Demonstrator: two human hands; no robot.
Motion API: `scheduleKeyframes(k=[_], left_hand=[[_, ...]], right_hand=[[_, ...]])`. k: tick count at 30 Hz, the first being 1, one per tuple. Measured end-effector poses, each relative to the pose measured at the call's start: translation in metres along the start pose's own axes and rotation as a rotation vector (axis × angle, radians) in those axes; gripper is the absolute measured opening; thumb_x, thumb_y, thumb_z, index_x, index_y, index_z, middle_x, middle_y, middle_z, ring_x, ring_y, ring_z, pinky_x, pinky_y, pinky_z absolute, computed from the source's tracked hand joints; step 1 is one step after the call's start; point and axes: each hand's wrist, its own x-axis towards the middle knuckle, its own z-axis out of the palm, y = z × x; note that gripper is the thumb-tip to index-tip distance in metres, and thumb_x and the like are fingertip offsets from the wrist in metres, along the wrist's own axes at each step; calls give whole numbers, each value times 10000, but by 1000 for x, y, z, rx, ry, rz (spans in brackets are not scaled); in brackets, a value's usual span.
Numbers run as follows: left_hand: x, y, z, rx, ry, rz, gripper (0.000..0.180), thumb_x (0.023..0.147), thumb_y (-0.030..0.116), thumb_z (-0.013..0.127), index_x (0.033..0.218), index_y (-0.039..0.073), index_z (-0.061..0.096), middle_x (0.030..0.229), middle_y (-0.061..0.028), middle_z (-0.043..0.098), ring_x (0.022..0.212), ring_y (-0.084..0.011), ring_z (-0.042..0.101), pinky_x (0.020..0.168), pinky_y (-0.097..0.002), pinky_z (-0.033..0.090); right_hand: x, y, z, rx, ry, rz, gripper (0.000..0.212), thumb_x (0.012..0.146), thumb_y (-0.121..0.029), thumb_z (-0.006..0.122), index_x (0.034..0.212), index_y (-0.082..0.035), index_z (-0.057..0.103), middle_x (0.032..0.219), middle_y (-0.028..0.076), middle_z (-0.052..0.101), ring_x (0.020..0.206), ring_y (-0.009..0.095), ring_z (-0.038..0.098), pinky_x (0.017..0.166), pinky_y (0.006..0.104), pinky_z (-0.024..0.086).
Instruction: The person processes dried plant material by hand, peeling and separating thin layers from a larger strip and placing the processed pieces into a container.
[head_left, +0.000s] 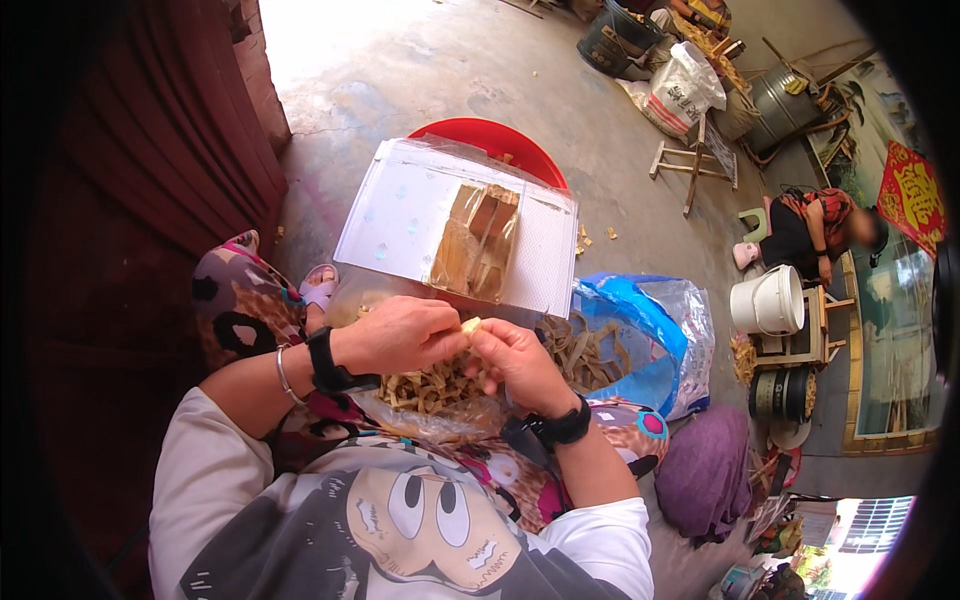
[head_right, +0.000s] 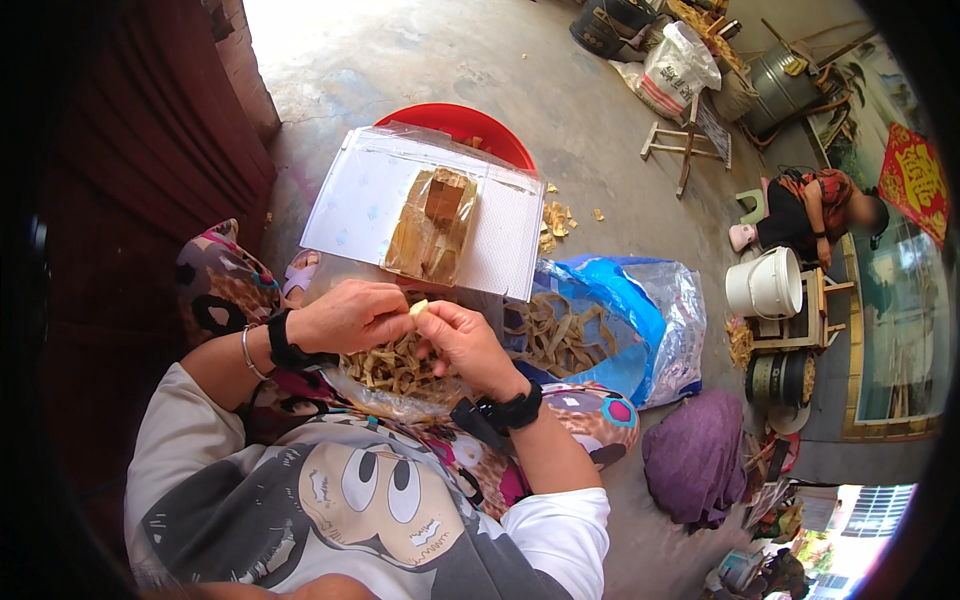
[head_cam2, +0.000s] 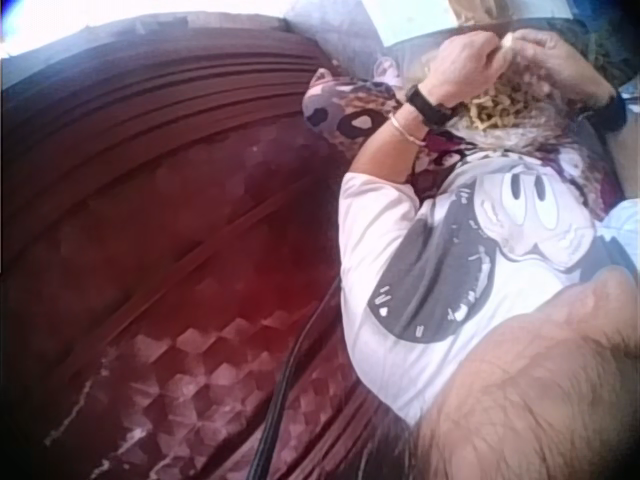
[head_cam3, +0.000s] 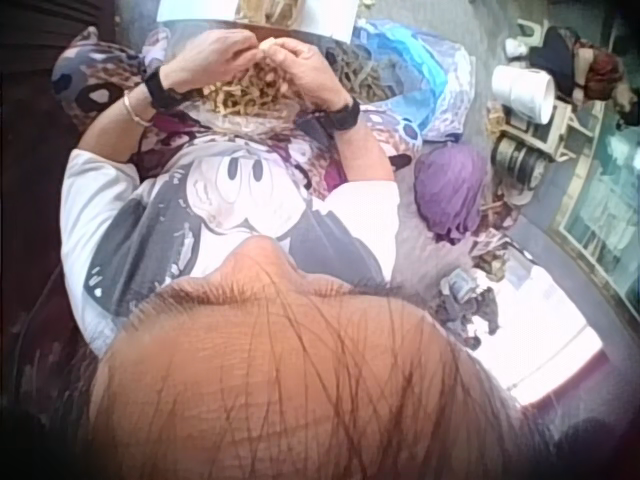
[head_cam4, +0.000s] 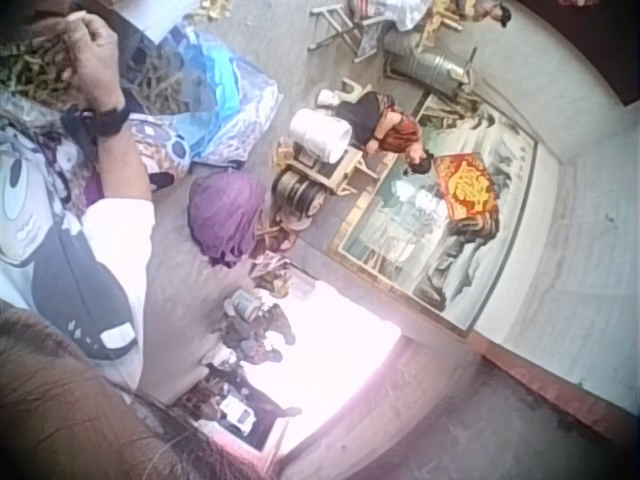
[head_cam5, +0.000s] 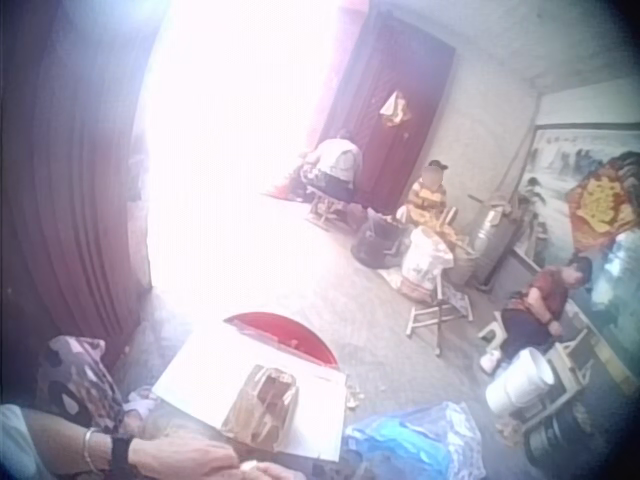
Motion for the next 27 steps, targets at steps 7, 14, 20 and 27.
scheduleKeyframes(k=[7,14,20,27], left_hand=[[2,10,-14,-587,-84,-347,200,923,132,520,782,11,594,644,18,562,557,-36,484,486,-195,376],[-3,5,-9,-755,-63,-246,200,943,204,518,889,18,565,758,-4,589,636,-56,527,565,-199,419],[3,12,-3,-1189,-211,-509,152,971,213,486,987,61,480,838,-41,605,730,-93,600,642,-221,482],[1,1,-4,-1330,-230,-609,64,881,89,565,845,63,518,704,-26,588,648,-84,573,546,-197,433]], right_hand=[[-2,-14,-24,-277,351,-223,225,914,-260,597,887,-36,593,628,-44,535,474,12,439,423,167,342],[2,-16,-22,-308,368,-259,159,888,-181,632,881,-25,602,616,-64,532,497,2,424,447,168,324],[5,-15,2,-326,287,-267,133,890,-158,626,903,-27,604,653,-57,548,534,3,437,462,172,340],[5,-16,2,-746,421,-360,207,877,-217,630,913,-13,632,637,49,601,559,78,533,518,241,436]])
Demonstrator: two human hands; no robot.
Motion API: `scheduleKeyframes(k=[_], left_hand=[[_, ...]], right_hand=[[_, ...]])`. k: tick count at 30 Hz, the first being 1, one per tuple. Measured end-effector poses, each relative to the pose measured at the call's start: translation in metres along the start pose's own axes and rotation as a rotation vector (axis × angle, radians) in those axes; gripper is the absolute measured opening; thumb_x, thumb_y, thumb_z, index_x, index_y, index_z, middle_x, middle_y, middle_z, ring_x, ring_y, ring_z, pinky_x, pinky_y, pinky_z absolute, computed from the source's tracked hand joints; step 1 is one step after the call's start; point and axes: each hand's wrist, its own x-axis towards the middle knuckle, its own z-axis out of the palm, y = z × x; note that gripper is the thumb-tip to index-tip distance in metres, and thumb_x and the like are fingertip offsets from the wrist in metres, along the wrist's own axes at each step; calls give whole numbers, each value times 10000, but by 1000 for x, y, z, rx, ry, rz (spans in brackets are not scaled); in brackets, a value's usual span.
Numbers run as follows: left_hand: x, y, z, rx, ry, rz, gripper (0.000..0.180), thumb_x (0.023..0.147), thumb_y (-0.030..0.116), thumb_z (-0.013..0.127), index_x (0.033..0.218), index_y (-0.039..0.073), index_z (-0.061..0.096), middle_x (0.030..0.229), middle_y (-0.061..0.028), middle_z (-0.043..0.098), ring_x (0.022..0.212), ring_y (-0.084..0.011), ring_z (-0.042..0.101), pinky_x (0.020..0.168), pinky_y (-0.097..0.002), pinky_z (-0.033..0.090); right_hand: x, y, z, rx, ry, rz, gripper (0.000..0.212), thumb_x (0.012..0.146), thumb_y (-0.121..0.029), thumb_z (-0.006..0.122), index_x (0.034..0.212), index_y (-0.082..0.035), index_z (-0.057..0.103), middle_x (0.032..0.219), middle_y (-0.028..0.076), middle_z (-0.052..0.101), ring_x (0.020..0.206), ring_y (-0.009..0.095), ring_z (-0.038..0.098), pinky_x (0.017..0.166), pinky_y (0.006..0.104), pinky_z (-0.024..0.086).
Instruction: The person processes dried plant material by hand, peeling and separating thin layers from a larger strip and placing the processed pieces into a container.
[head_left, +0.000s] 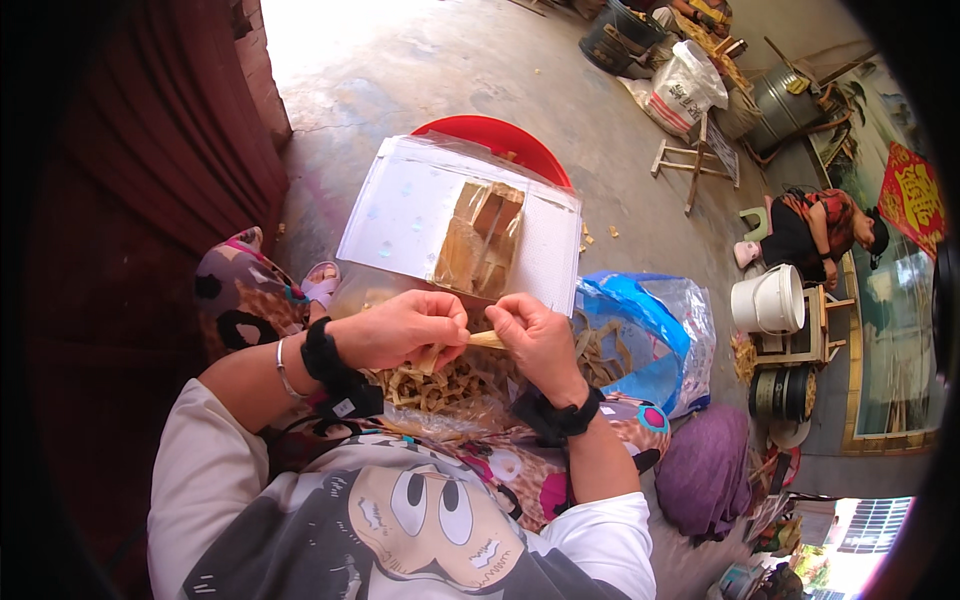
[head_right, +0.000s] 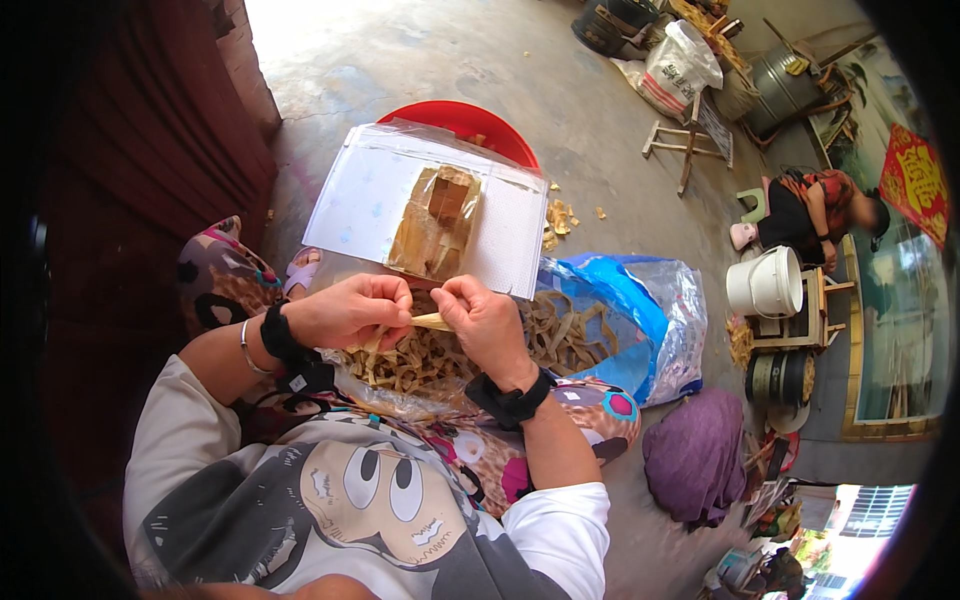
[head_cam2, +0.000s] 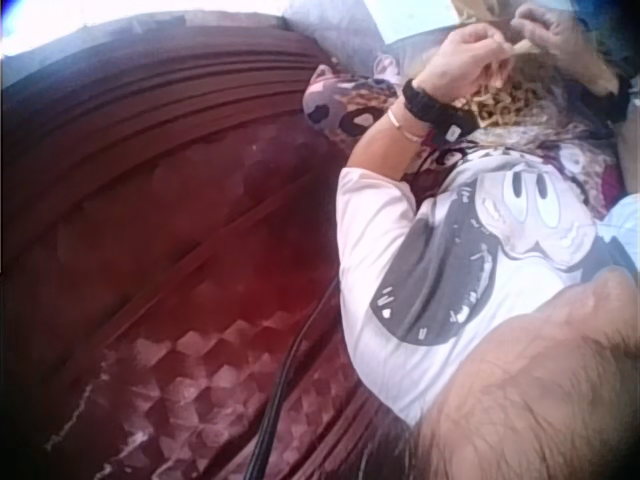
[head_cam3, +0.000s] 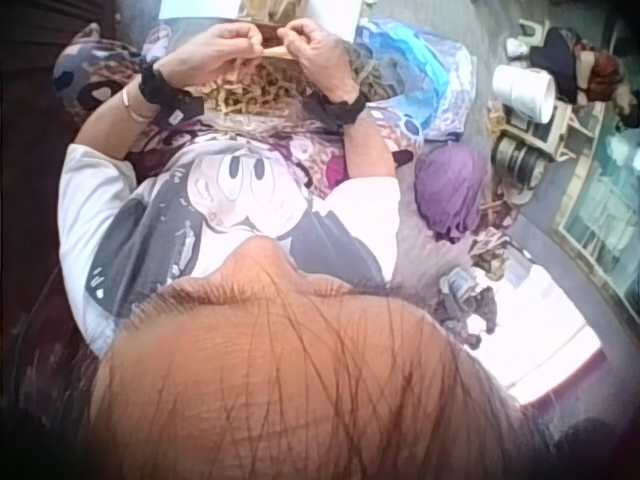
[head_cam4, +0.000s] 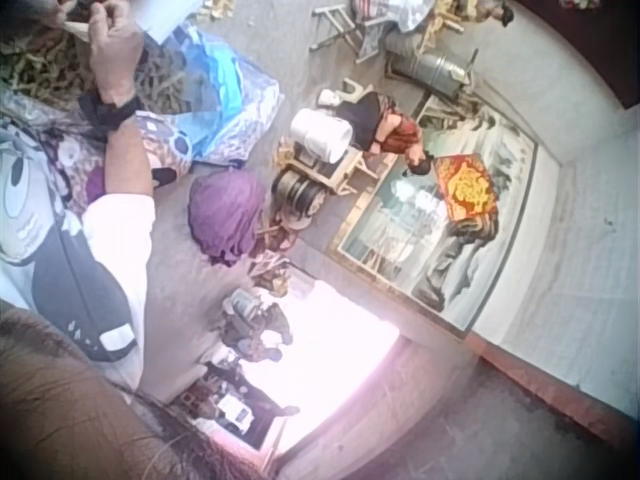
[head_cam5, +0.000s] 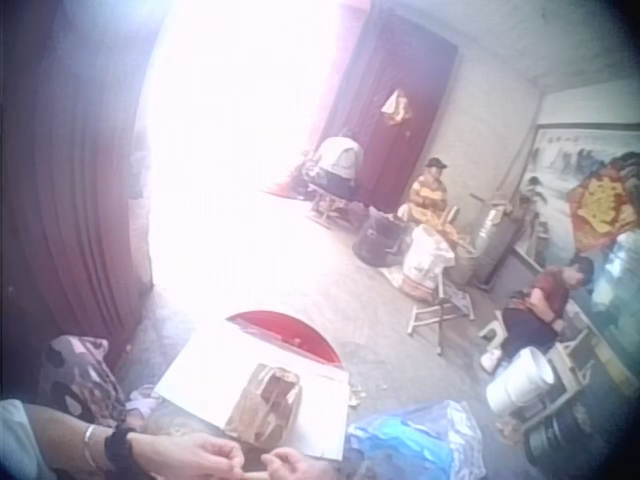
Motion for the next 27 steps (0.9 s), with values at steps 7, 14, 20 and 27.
scheduleKeyframes(k=[7,14,20,27], left_hand=[[-9,19,-1,1244,217,551,70,810,46,584,860,46,534,687,-52,585,617,-217,579,598,-274,470],[8,33,-6,1870,505,979,178,728,43,626,897,66,576,875,-62,559,898,-241,538,808,-342,450],[-4,26,-15,1969,447,724,249,714,56,641,958,78,593,978,-59,550,856,-239,550,783,-341,463],[-3,14,4,1659,259,1054,283,735,44,619,1013,72,573,1089,-104,535,794,-261,602,669,-329,512]], right_hand=[[10,7,-26,-135,-326,7,191,897,-188,585,910,-9,650,599,40,560,550,72,511,523,241,425],[27,6,-9,-481,335,-401,122,840,-169,564,813,-73,636,620,155,590,621,354,611,561,416,477],[11,5,-19,-404,-57,42,206,879,-194,555,795,-20,626,556,101,581,494,219,584,491,343,470],[-6,-13,-3,586,-590,340,196,932,-228,539,947,-48,614,716,13,630,538,26,520,455,155,377]])
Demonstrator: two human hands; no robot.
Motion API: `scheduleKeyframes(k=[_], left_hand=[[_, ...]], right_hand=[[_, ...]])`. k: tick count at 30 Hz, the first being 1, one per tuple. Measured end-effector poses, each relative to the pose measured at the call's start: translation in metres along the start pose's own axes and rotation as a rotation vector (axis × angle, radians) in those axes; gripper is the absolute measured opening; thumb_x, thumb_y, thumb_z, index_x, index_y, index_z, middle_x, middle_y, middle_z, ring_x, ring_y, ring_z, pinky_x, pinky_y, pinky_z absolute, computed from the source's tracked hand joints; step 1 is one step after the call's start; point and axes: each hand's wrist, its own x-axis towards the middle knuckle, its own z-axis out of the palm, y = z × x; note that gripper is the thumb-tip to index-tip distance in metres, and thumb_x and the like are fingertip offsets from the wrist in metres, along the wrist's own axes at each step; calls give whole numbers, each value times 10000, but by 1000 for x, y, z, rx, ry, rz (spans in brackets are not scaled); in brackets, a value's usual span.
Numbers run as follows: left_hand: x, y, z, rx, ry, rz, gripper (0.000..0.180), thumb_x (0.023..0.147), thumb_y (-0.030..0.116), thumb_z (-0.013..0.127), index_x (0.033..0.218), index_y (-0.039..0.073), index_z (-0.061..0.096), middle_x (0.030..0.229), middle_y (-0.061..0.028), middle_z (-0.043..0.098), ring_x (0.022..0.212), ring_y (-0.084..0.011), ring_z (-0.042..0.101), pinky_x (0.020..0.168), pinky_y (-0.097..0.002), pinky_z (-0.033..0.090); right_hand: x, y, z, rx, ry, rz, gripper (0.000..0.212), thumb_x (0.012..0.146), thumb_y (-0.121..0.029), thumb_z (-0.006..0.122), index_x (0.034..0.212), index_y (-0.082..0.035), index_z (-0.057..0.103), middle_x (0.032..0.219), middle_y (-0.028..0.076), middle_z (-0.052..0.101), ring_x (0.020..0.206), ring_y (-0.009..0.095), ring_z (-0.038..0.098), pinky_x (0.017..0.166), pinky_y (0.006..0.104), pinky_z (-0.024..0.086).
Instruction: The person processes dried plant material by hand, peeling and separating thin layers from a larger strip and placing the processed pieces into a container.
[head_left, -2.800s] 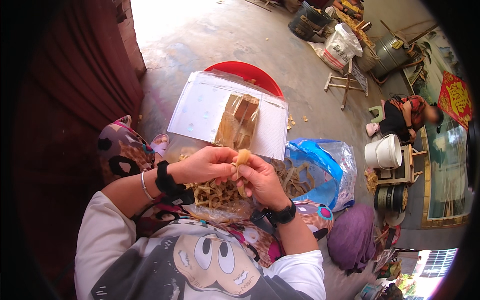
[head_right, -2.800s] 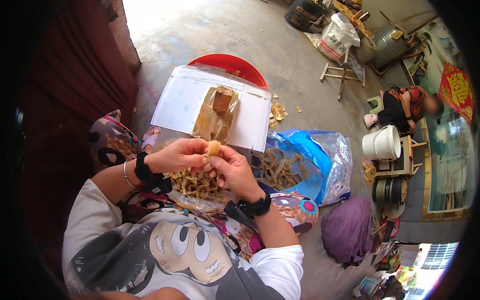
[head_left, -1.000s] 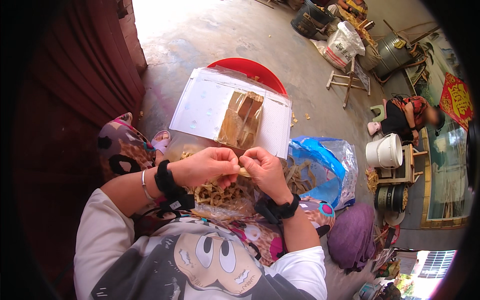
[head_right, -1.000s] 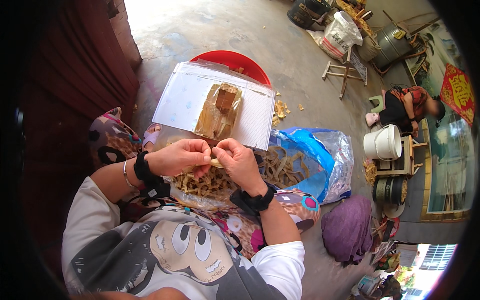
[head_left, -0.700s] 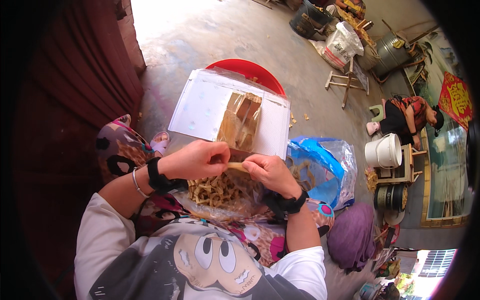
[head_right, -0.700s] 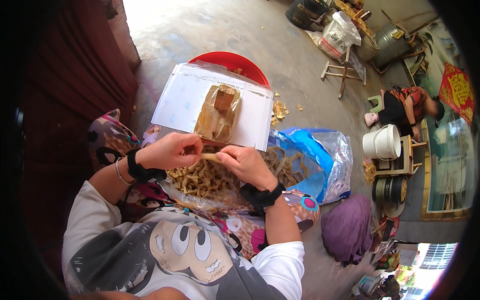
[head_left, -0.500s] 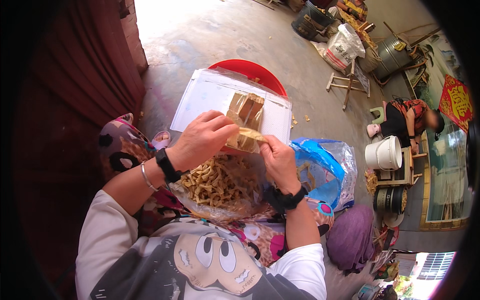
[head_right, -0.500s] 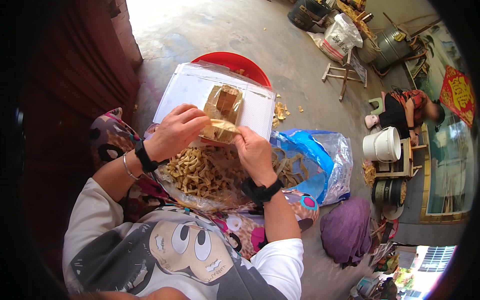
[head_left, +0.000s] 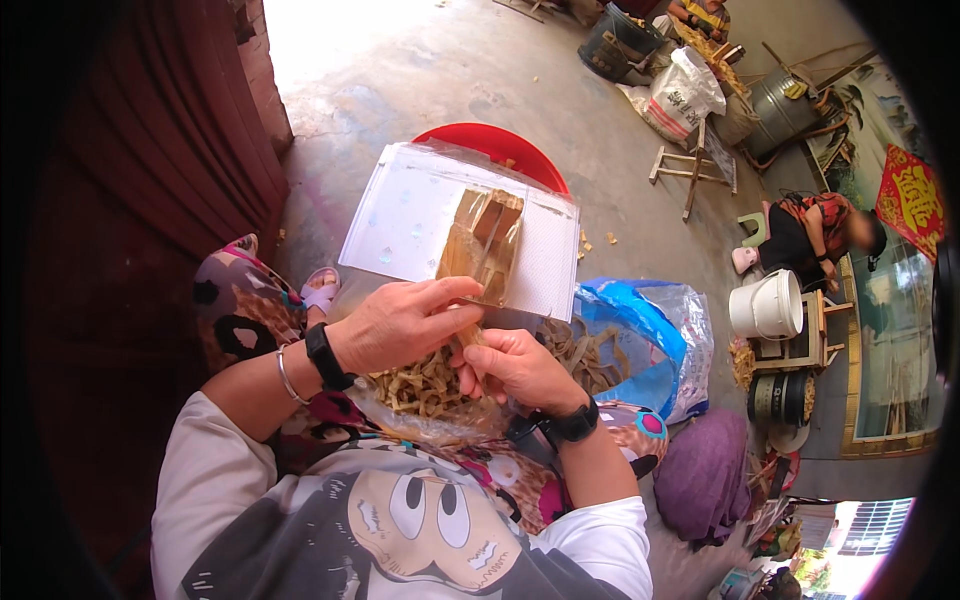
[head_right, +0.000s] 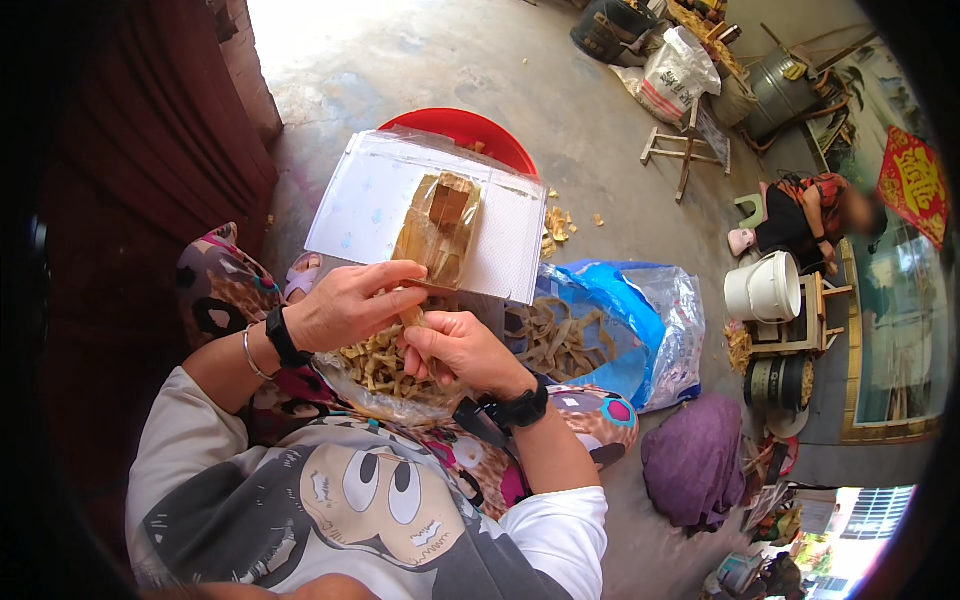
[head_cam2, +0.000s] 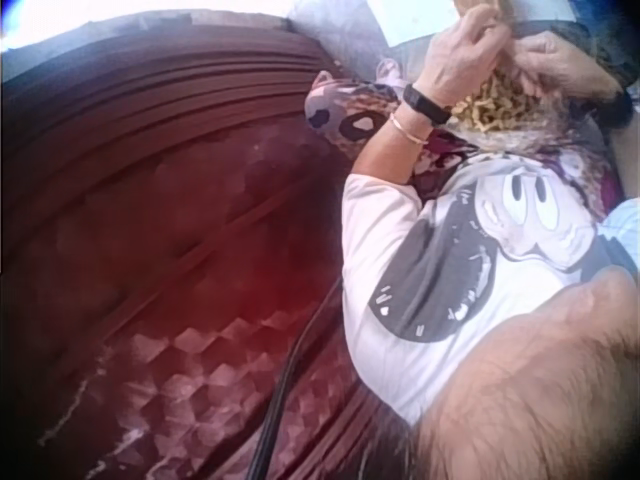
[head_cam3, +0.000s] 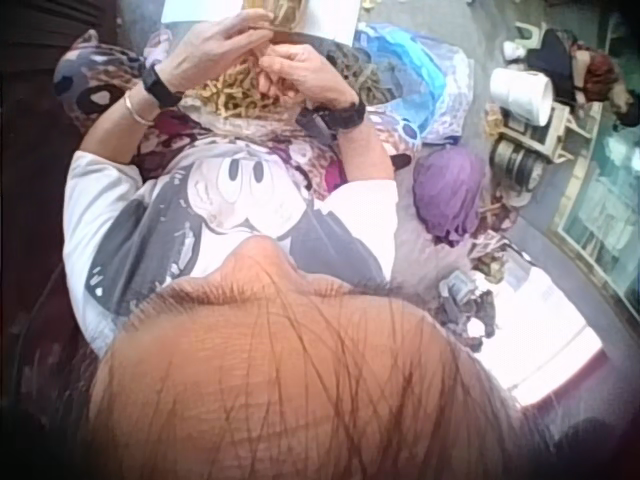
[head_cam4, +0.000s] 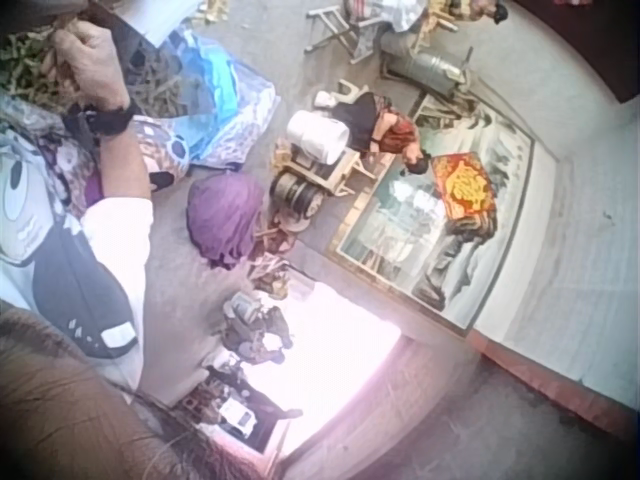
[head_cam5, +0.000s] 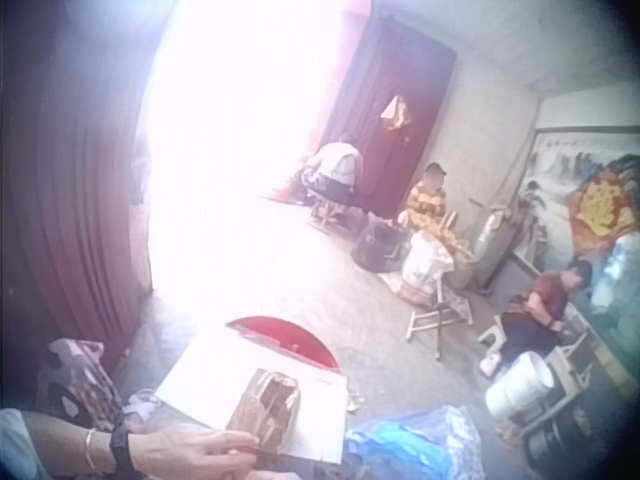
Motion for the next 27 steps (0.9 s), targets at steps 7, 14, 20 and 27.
scheduleKeyframes(k=[7,14,20,27], left_hand=[[-7,-11,-12,124,-78,-213,91,764,87,619,841,73,573,835,-66,591,688,-259,605,576,-347,492],[-6,14,1,-1138,-574,-772,235,922,186,515,831,0,627,709,-40,649,592,-71,563,552,-231,462],[-2,6,6,-1190,-90,-753,203,904,113,552,1075,5,532,932,-47,593,770,-53,543,654,-193,452],[-2,12,27,-388,4,-241,220,801,69,606,995,-3,531,1107,-111,545,840,-253,600,687,-316,513]], right_hand=[[-22,-4,-34,190,-42,-6,136,878,-79,539,968,0,602,807,104,656,549,51,508,419,156,358],[2,17,-7,-571,141,-477,402,834,18,550,1235,0,521,1055,49,635,924,99,588,795,230,479],[-3,12,-2,47,246,-253,222,916,-196,570,1093,-64,545,823,21,636,622,30,517,488,152,418],[10,34,-6,597,209,-134,213,939,-248,551,1057,-71,559,741,31,642,533,32,515,419,148,409]])
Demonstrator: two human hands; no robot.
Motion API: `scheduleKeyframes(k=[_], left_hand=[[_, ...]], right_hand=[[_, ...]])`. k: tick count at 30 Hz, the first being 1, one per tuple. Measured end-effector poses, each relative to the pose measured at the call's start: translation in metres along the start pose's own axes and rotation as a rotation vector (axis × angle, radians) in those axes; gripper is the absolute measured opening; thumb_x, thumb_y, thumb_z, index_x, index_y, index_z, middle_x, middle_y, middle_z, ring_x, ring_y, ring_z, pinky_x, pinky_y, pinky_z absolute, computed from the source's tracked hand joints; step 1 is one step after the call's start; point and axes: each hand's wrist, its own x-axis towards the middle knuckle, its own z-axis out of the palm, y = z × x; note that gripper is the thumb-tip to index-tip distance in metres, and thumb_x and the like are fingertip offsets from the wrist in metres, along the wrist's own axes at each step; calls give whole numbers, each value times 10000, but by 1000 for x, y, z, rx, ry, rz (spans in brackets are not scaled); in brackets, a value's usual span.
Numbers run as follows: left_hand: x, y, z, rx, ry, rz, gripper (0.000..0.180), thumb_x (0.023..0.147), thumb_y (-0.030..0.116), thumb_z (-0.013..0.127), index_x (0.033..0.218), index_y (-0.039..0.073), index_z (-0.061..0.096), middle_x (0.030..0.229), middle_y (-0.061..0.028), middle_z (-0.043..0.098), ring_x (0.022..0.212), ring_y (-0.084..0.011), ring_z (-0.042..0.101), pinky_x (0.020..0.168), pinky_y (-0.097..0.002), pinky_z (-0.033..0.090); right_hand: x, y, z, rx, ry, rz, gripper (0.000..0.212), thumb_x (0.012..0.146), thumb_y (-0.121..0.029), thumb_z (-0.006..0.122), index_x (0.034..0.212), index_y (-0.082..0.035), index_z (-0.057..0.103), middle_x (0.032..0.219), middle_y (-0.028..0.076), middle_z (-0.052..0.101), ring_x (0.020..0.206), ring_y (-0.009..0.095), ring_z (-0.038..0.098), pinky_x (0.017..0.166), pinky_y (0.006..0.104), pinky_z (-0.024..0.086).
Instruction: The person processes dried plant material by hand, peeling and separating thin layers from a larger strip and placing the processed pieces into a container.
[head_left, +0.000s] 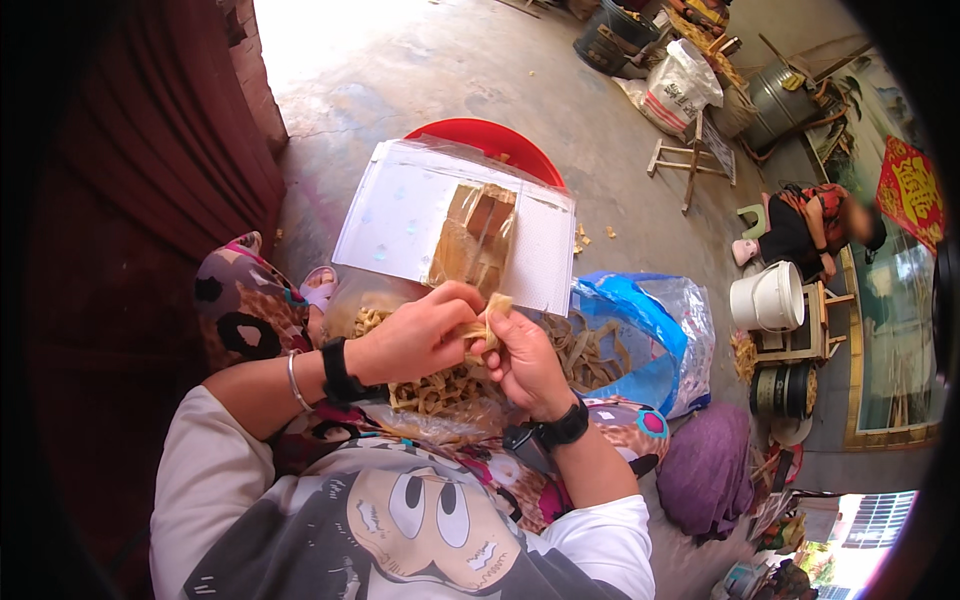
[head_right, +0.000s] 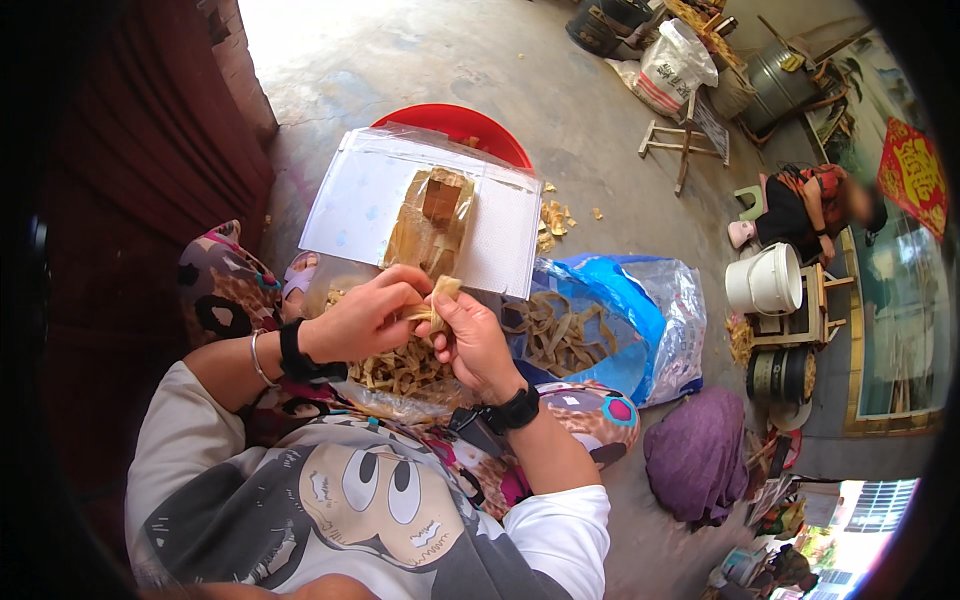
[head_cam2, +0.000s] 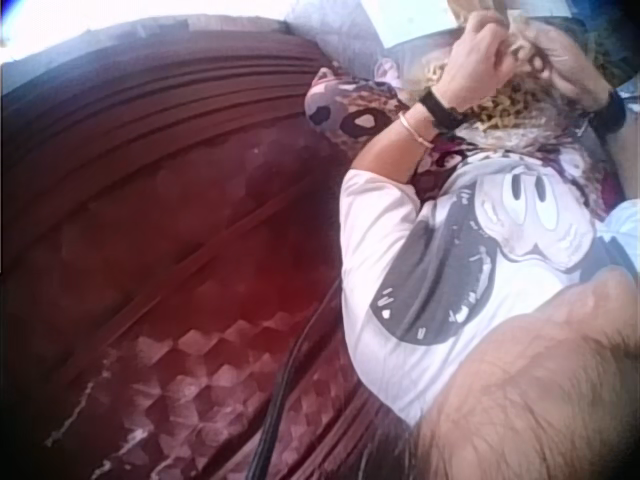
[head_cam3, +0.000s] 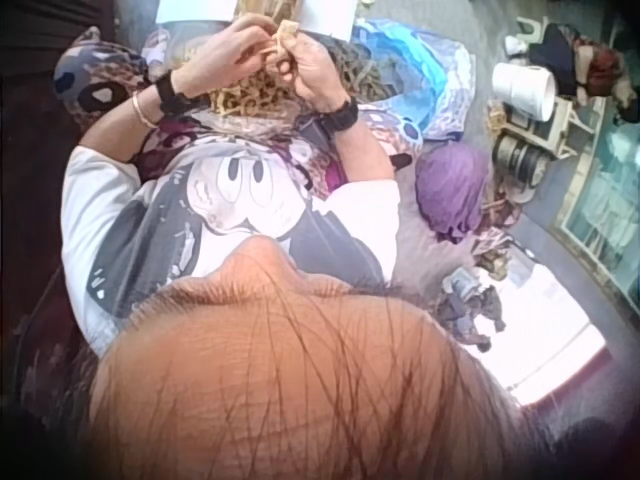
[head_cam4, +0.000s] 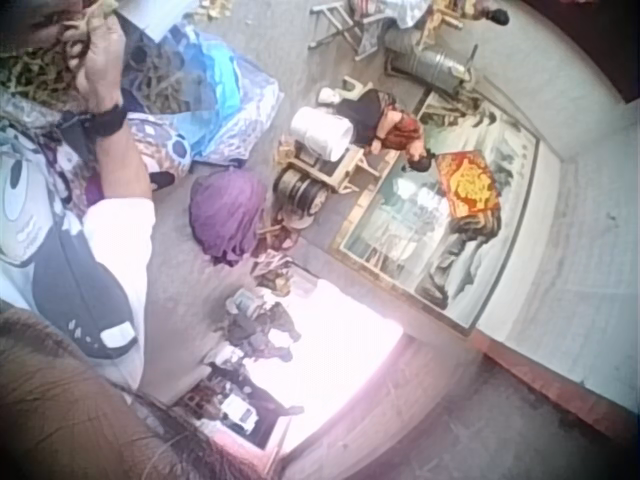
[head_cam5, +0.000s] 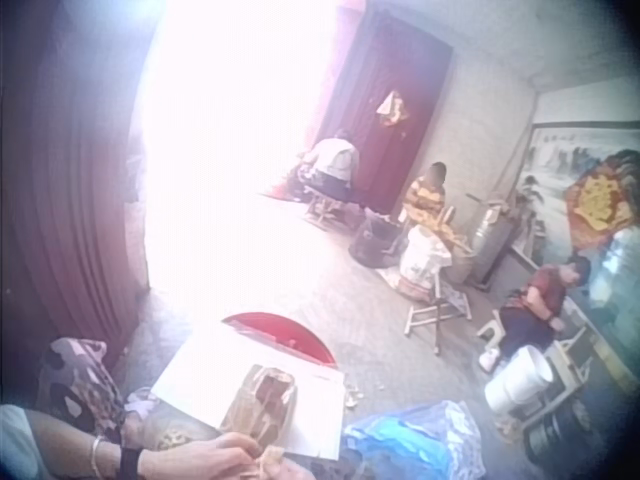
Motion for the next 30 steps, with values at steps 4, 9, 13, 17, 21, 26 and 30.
scheduleKeyframes(k=[4,9,13,17,21,26,30], left_hand=[[3,16,-9,59,-117,76,152,751,48,599,884,17,533,1056,-142,530,861,-326,588,708,-370,508],[-1,0,-7,34,-139,-91,145,753,41,590,880,17,525,889,-135,538,793,-325,572,660,-383,480],[-3,1,-8,14,-159,-250,205,735,15,604,917,23,509,795,-130,540,725,-319,568,632,-362,470],[2,-3,-15,68,-72,-242,140,774,61,568,875,42,473,753,-130,540,711,-349,571,622,-412,468],[-1,0,-18,174,-2,-73,165,773,67,610,865,40,475,762,-126,549,668,-323,575,578,-377,462],[1,1,-24,-170,-59,-326,162,767,62,616,885,41,507,780,-121,565,682,-296,589,596,-346,475],[-3,-10,-19,35,-31,-105,222,722,-12,639,894,28,504,757,-112,546,669,-268,570,591,-322,460]], right_hand=[[-4,-8,-4,3,-173,155,238,910,-198,598,1086,-52,535,771,27,636,551,31,520,428,151,420],[-8,-8,9,-367,-33,-43,386,815,-79,671,1164,-26,516,935,21,600,661,40,548,500,162,450],[-8,1,14,-856,42,-384,208,835,-61,620,1041,-40,610,1064,10,561,804,88,577,573,194,484],[0,5,2,-963,-36,-529,166,862,-77,597,1010,-18,644,1218,7,490,874,115,609,655,215,500],[-8,-6,6,-425,-124,-116,192,885,-80,592,1055,-2,638,1338,25,396,865,91,613,647,202,493],[-7,3,11,-673,-132,-414,179,880,-46,588,1046,-2,640,1366,39,352,856,63,567,668,197,491],[-4,8,8,-626,-161,-416,187,874,-53,586,1045,-11,652,1388,40,350,923,71,561,687,202,506]])
